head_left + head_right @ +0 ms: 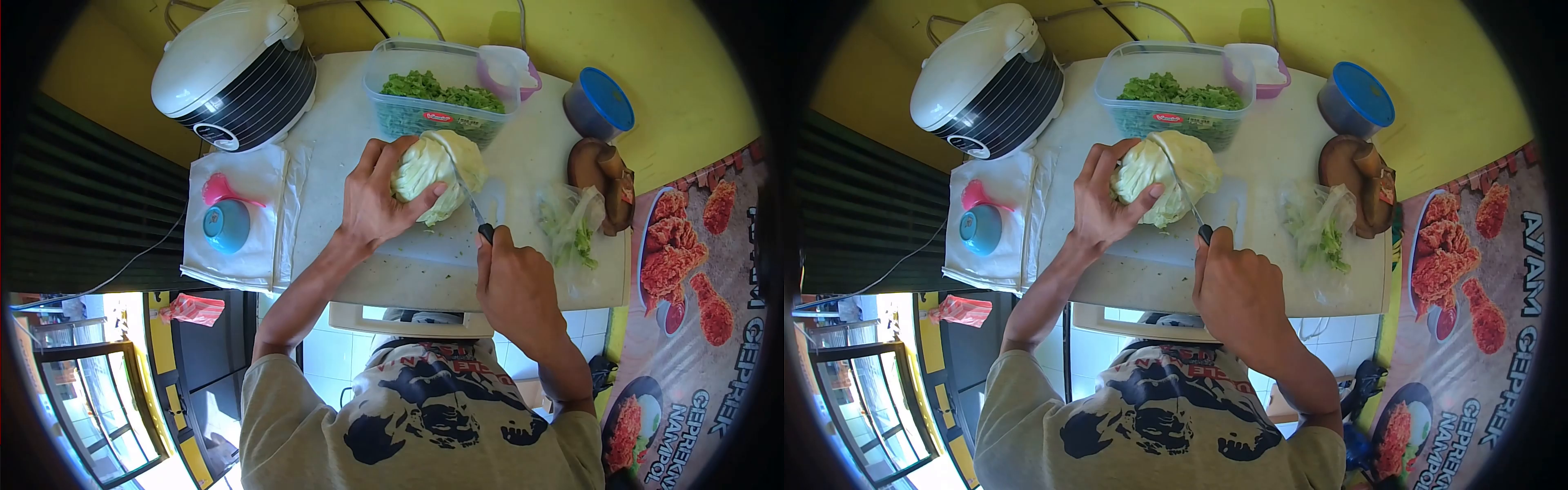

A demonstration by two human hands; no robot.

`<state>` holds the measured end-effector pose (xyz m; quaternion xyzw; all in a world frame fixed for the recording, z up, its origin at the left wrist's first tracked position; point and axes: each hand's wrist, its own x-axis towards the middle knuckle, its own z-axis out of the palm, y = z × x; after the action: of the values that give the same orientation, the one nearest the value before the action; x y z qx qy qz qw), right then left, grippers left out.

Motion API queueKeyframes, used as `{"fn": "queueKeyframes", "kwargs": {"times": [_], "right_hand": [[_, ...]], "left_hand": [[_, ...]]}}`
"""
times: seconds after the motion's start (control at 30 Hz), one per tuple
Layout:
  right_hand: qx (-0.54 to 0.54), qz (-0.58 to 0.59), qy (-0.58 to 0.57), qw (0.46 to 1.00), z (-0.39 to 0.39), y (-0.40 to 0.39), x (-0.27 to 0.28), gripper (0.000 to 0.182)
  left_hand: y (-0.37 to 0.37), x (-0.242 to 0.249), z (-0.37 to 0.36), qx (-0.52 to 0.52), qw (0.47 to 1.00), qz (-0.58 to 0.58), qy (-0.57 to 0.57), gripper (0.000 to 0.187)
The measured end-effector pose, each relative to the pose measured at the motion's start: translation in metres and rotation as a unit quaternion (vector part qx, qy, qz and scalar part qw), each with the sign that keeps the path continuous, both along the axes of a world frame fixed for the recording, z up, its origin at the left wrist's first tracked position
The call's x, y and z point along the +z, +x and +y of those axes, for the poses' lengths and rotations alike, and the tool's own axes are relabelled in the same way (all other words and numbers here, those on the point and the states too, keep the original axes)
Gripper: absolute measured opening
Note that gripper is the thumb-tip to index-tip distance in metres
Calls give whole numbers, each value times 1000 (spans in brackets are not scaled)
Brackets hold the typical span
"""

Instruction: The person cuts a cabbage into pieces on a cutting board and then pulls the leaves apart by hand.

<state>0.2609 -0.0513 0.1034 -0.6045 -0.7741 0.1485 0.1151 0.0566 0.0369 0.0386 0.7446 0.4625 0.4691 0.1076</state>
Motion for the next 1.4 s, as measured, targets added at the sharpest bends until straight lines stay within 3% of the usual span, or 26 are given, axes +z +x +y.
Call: {"fn": "queueKeyframes", "kwargs": {"times": [0.23,0.47,0.73,0.93,1.13,1.3,1.4], "right_hand": [[22,-47,-28,998,4,-5,10,32],[14,-7,-27,1000,15,-15,-21,31],[33,75,-107,991,16,-2,14,34],[32,9,-74,997,14,-13,14,35],[16,78,28,996,30,-27,-65,30],[16,75,8,997,32,-18,-63,29],[23,71,-3,997,37,-18,-48,30]], "left_hand": [[-4,-6,4,2,1000,11,26,57],[-11,-9,12,-3,1000,-8,20,54],[0,-5,3,43,998,13,34,56],[-3,-13,0,52,998,-18,27,55],[-7,-14,7,56,998,-40,-1,56],[5,1,3,83,997,6,-8,61],[9,-5,8,112,993,-33,-31,65]]}}
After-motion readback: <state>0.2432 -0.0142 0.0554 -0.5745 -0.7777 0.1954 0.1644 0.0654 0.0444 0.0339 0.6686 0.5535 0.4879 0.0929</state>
